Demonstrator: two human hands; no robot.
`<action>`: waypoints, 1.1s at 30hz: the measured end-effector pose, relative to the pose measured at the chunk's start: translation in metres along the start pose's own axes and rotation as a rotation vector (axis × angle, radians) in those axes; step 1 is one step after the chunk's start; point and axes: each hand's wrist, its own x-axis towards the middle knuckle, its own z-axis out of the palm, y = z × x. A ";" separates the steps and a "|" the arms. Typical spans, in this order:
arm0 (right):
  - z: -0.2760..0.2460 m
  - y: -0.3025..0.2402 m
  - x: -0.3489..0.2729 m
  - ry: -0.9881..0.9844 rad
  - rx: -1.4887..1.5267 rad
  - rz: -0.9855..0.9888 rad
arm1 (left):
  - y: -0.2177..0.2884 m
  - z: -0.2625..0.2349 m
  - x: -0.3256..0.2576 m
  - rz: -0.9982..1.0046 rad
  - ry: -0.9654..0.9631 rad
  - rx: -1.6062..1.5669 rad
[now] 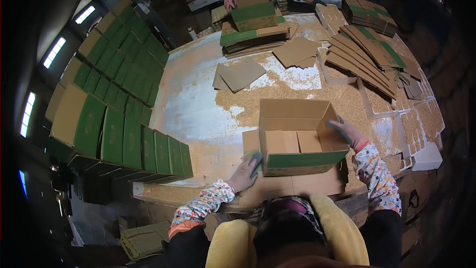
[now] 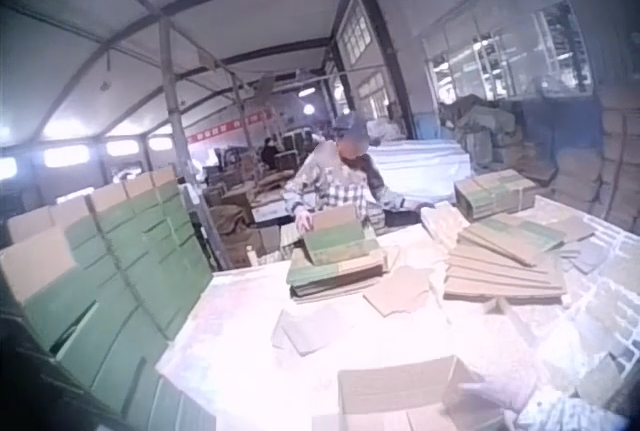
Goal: The person folds flat cardboard sheets to assemble boxes, places styrofoam trays filled with eggs and cardboard dividers into the boxes, and stacks the assembled boxes onto a pile.
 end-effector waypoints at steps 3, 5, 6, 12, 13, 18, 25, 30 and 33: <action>-0.011 0.059 0.038 0.241 -0.702 -0.159 | -0.013 -0.039 0.066 -0.600 0.398 -0.831; 0.030 0.046 0.025 0.314 -0.574 -0.112 | 0.020 -0.070 0.139 -0.474 0.647 -0.764; 0.035 0.048 0.028 0.276 -0.481 -0.126 | 0.033 -0.080 0.155 -0.365 0.642 -0.502; -0.166 0.139 0.060 0.942 -0.336 -0.457 | 0.015 -0.067 0.131 -0.529 0.384 -0.351; -0.220 0.152 0.058 1.335 -0.389 -0.421 | 0.020 -0.066 0.136 -0.524 0.373 -0.337; -0.335 0.153 0.090 1.641 0.003 0.214 | 0.030 -0.070 0.138 -0.637 0.370 -0.364; -0.364 0.181 0.079 1.579 0.702 -0.544 | 0.019 -0.063 0.146 -0.600 0.307 -0.302; -0.252 0.142 -0.007 0.986 0.983 -0.475 | 0.034 -0.063 0.146 -0.577 0.424 -0.316; -0.160 0.095 -0.055 0.893 1.014 -0.468 | 0.019 -0.059 0.139 -0.437 0.522 -0.317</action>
